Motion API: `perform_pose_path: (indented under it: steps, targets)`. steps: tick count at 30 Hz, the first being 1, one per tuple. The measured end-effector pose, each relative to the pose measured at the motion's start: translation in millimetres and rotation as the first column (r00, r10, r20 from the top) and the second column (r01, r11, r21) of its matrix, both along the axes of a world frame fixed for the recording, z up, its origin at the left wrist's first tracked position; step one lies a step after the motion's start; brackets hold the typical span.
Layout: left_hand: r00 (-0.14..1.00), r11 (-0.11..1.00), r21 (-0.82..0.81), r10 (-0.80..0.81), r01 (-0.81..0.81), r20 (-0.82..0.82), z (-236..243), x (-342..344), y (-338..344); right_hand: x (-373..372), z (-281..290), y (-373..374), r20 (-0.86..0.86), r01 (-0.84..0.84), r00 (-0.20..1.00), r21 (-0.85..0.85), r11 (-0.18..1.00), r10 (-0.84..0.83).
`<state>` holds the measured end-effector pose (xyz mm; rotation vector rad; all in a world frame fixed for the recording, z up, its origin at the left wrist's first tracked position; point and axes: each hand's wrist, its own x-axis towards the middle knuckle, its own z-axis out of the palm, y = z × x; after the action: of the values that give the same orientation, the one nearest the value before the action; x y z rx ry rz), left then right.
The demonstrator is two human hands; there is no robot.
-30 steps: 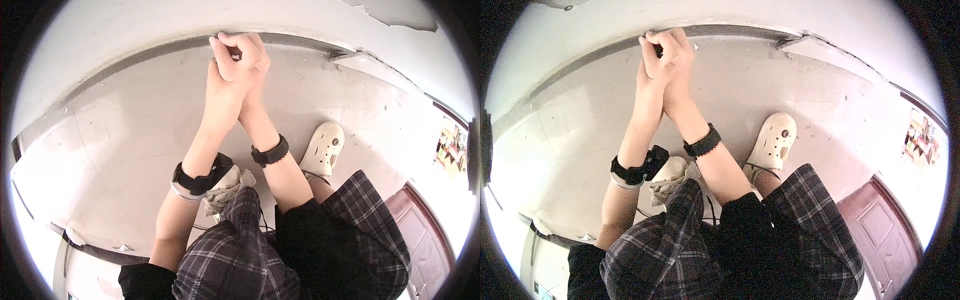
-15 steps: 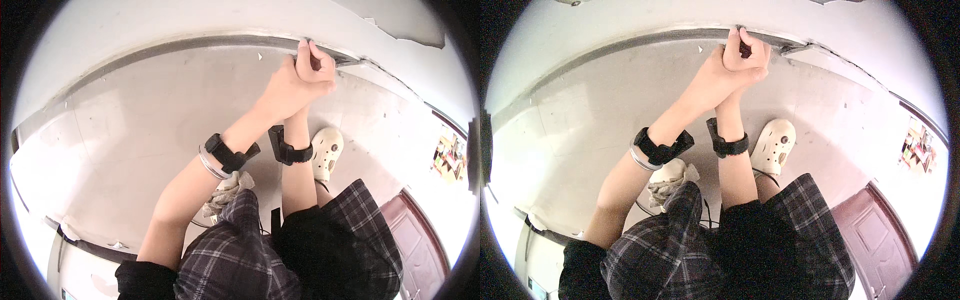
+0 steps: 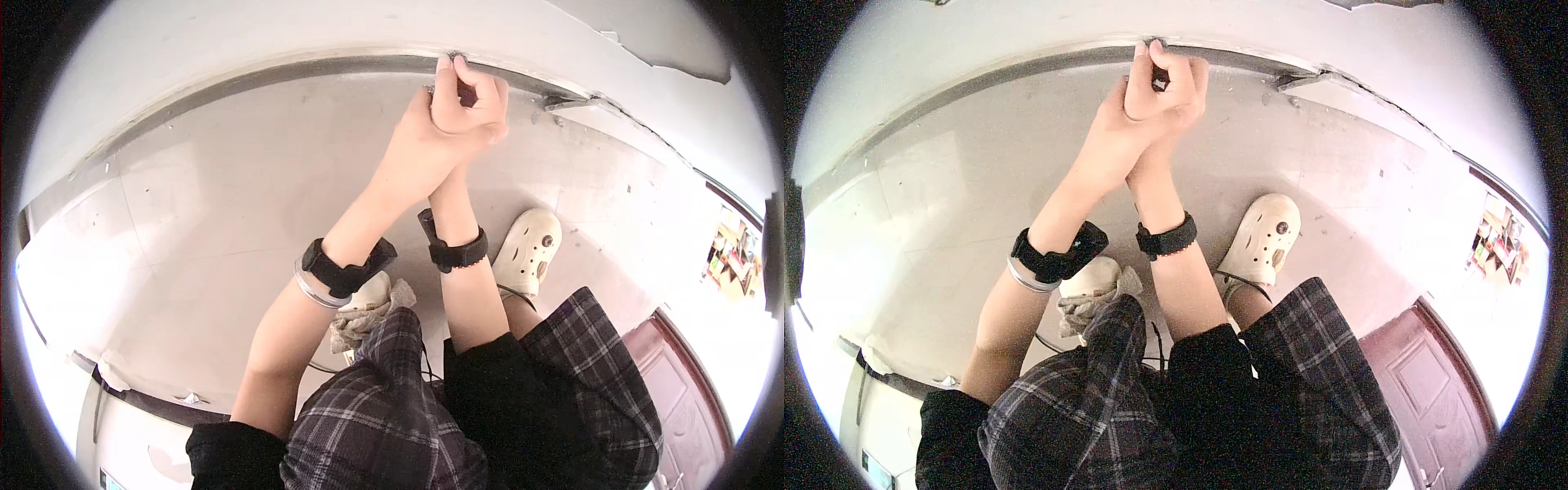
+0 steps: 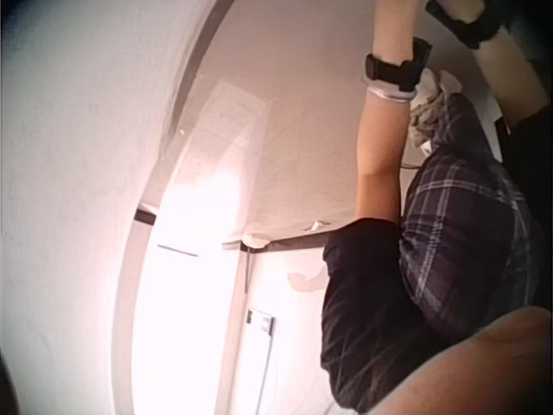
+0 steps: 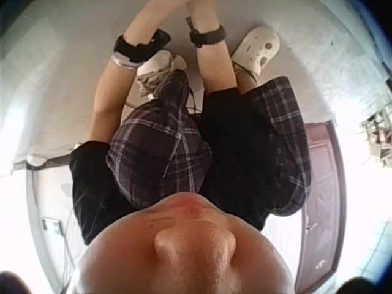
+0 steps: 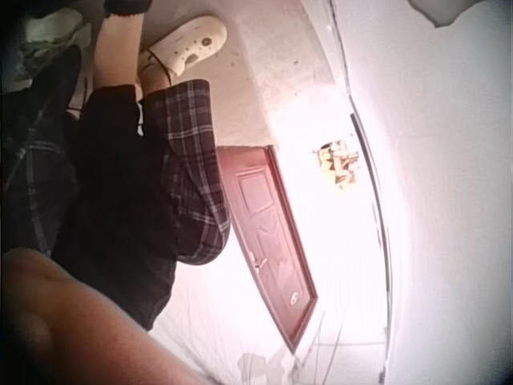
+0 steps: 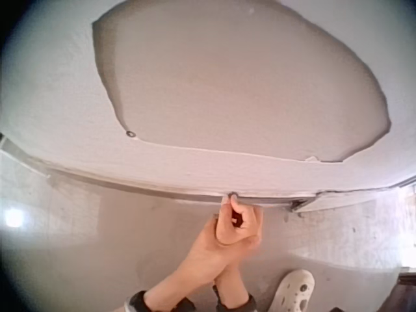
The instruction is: The person is sanding the edge of a wall or ceiling molding using an abrasive pad to remove peeling paint or smooth the surface.
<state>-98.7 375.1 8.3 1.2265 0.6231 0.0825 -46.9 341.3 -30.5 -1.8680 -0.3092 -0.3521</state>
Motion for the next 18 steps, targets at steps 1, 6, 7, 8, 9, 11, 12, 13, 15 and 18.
perform_pose_path:
  steps: [1, 6, 7, 8, 9, 11, 12, 13, 15, 18]
  targets:
    - [1.000, 1.000, -0.009, 0.012, -0.012, 0.005, -2.9, -3.2, 2.1, -1.8, 0.9, 3.8, -0.001, -0.017, 1.000, -0.011, 1.000, 0.017]
    - [0.989, 0.991, -0.007, 0.133, -0.132, 0.063, -6.3, -11.0, 1.0, -11.2, 4.5, 12.6, -0.036, -0.137, 0.990, 0.013, 0.990, 0.138]
    - [0.990, 0.992, -0.002, 0.129, -0.129, 0.062, -4.0, -11.6, -1.7, -12.3, 8.0, 11.8, -0.109, -0.209, 0.970, 0.059, 0.976, 0.215]
    - [0.966, 0.968, -0.087, 0.243, -0.236, 0.087, -1.2, -10.6, -8.2, -13.7, 8.4, 9.5, -0.106, -0.206, 0.972, 0.060, 0.977, 0.211]
    - [0.929, 0.926, -0.173, 0.355, -0.335, 0.102, 0.9, -10.2, -13.0, -15.1, 7.1, 6.8, -0.101, -0.231, 0.966, 0.056, 0.971, 0.236]
    - [0.963, 0.967, -0.080, 0.249, -0.241, 0.100, 1.6, -11.8, -20.5, -13.9, 2.3, -0.9, -0.094, -0.255, 0.961, 0.049, 0.966, 0.259]
    - [0.986, 0.989, 0.013, 0.145, -0.147, 0.086, 1.4, -10.6, -24.6, -10.2, -0.5, -8.9, -0.110, -0.157, 0.979, 0.111, 0.981, 0.169]
    - [0.986, 0.989, 0.009, 0.144, -0.145, 0.089, 0.9, -4.6, -29.3, -5.3, -2.7, -17.8, -0.132, -0.056, 0.988, 0.172, 0.984, 0.079]
    - [0.995, 0.985, 0.150, -0.095, 0.090, 0.028, 0.9, 14.3, -39.2, 13.6, -3.4, -42.6, -0.031, 0.004, 1.000, 0.066, 0.998, -0.002]
    - [0.961, 0.939, 0.202, -0.274, 0.278, -0.048, 3.5, 45.3, -44.7, 31.8, -7.1, -54.5, 0.070, 0.078, 0.995, -0.025, 0.997, -0.076]
